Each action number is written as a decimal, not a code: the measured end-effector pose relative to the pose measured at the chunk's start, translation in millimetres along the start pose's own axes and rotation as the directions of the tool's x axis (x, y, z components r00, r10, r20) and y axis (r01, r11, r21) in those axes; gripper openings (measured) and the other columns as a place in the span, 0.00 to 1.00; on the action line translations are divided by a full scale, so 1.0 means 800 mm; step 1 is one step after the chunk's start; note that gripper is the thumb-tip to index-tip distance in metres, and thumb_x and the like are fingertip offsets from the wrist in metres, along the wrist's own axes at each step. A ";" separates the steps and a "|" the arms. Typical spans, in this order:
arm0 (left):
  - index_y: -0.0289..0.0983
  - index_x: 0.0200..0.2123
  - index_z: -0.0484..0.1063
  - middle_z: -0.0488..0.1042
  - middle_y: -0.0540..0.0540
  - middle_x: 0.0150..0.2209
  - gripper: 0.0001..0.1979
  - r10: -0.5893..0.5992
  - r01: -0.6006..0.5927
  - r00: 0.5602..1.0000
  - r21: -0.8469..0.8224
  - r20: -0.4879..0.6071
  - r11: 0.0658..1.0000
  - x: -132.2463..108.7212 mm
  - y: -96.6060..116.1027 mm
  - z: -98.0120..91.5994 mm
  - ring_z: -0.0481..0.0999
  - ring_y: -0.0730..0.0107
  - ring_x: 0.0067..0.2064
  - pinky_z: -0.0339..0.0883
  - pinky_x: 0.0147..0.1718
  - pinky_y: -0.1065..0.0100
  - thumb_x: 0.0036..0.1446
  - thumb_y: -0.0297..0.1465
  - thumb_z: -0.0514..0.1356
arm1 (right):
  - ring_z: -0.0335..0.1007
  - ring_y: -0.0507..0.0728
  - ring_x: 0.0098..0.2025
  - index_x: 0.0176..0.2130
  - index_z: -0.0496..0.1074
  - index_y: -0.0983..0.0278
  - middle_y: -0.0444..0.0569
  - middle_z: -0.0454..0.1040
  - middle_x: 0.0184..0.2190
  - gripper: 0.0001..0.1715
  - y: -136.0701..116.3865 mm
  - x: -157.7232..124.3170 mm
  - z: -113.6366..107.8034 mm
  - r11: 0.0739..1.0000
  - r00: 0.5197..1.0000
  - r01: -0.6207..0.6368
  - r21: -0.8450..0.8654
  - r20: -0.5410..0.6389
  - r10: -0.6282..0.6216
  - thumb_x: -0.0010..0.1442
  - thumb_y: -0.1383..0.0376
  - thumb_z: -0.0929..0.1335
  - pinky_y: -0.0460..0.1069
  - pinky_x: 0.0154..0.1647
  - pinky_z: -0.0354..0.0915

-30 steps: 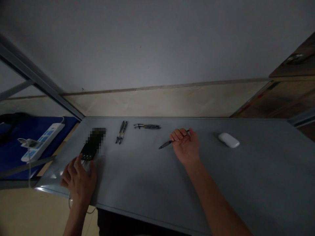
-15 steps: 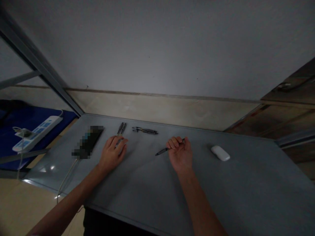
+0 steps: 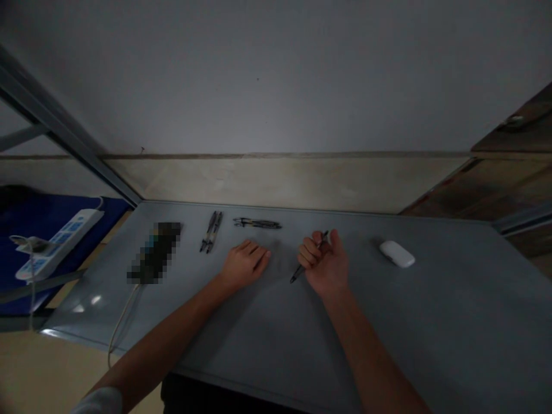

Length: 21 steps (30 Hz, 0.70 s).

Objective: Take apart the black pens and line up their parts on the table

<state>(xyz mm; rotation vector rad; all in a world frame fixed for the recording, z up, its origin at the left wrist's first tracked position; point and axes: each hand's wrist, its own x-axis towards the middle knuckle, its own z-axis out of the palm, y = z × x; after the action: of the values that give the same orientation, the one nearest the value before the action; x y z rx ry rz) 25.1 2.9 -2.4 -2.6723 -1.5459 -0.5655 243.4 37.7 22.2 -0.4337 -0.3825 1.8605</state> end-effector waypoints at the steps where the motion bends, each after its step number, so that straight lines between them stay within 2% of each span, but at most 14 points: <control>1: 0.39 0.43 0.85 0.83 0.39 0.38 0.20 -0.011 0.011 1.000 -0.005 -0.005 1.000 -0.002 -0.002 0.000 0.82 0.58 0.45 0.77 0.45 0.57 0.81 0.33 0.52 | 0.36 0.47 0.15 0.23 0.54 0.60 0.36 0.43 0.15 0.21 -0.001 0.000 -0.001 1.000 1.000 -0.005 0.007 0.011 0.004 0.59 0.52 0.63 0.45 0.13 0.37; 4: 0.38 0.43 0.86 0.84 0.37 0.42 0.17 -0.101 0.100 0.992 -0.008 -0.073 0.995 -0.003 -0.007 -0.004 0.82 0.54 0.48 0.78 0.48 0.54 0.78 0.33 0.56 | 0.35 0.47 0.16 0.20 0.47 0.61 0.36 0.41 0.15 0.24 -0.003 -0.001 -0.004 1.000 0.999 0.002 0.026 0.038 -0.003 0.56 0.58 0.65 0.46 0.13 0.36; 7: 0.42 0.53 0.86 0.82 0.33 0.59 0.14 -0.245 0.254 0.949 0.022 -0.198 0.967 -0.003 -0.010 -0.016 0.79 0.44 0.60 0.75 0.58 0.43 0.76 0.34 0.59 | 0.36 0.47 0.16 0.21 0.44 0.61 0.36 0.41 0.15 0.25 -0.004 -0.002 -0.004 0.999 0.999 0.026 0.035 0.028 -0.027 0.54 0.58 0.65 0.47 0.13 0.36; 9: 0.43 0.61 0.82 0.73 0.30 0.71 0.17 -0.366 0.395 0.892 0.061 -0.266 0.917 -0.004 -0.017 -0.029 0.71 0.34 0.71 0.67 0.66 0.33 0.75 0.36 0.60 | 0.36 0.47 0.16 0.21 0.44 0.61 0.36 0.41 0.15 0.25 -0.004 -0.003 -0.002 0.999 0.999 0.030 0.035 0.019 -0.031 0.54 0.58 0.65 0.47 0.13 0.35; 11: 0.40 0.67 0.78 0.64 0.28 0.78 0.22 -0.492 0.537 0.816 0.082 -0.304 0.840 -0.004 -0.030 -0.043 0.60 0.29 0.78 0.56 0.72 0.26 0.77 0.37 0.58 | 0.36 0.47 0.15 0.21 0.44 0.61 0.36 0.41 0.14 0.25 -0.004 -0.004 0.000 1.000 1.000 0.018 0.024 0.020 -0.019 0.54 0.59 0.65 0.47 0.13 0.35; 15: 0.37 0.72 0.73 0.54 0.30 0.83 0.26 -0.646 0.704 0.669 0.037 -0.367 0.709 -0.005 -0.066 -0.065 0.51 0.31 0.82 0.55 0.74 0.27 0.80 0.39 0.51 | 0.38 0.47 0.15 0.20 0.45 0.61 0.37 0.46 0.14 0.24 -0.004 -0.005 0.002 0.998 0.998 0.049 0.037 0.023 -0.050 0.56 0.58 0.64 0.45 0.14 0.37; 18: 0.40 0.76 0.69 0.50 0.32 0.84 0.28 -0.738 0.792 0.570 0.005 -0.360 0.610 -0.007 -0.086 -0.070 0.45 0.27 0.84 0.51 0.72 0.17 0.81 0.41 0.49 | 0.39 0.46 0.16 0.20 0.46 0.61 0.37 0.48 0.14 0.23 -0.003 -0.005 0.001 0.996 0.997 0.069 0.053 0.015 -0.070 0.57 0.56 0.63 0.44 0.15 0.36; 21: 0.45 0.77 0.69 0.49 0.33 0.84 0.29 -0.803 0.838 0.512 -0.030 -0.306 0.546 -0.011 -0.096 -0.067 0.42 0.24 0.84 0.50 0.68 0.09 0.80 0.44 0.50 | 0.37 0.46 0.15 0.20 0.45 0.61 0.37 0.46 0.14 0.23 -0.004 -0.005 -0.001 0.998 0.999 0.052 0.034 0.002 -0.052 0.56 0.59 0.63 0.45 0.15 0.34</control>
<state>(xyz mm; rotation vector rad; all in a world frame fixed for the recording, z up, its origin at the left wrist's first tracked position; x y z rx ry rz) -59.3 25.6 31.4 -1.4713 -2.5781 -0.7641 247.3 35.3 23.0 -0.3951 -0.3606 1.8146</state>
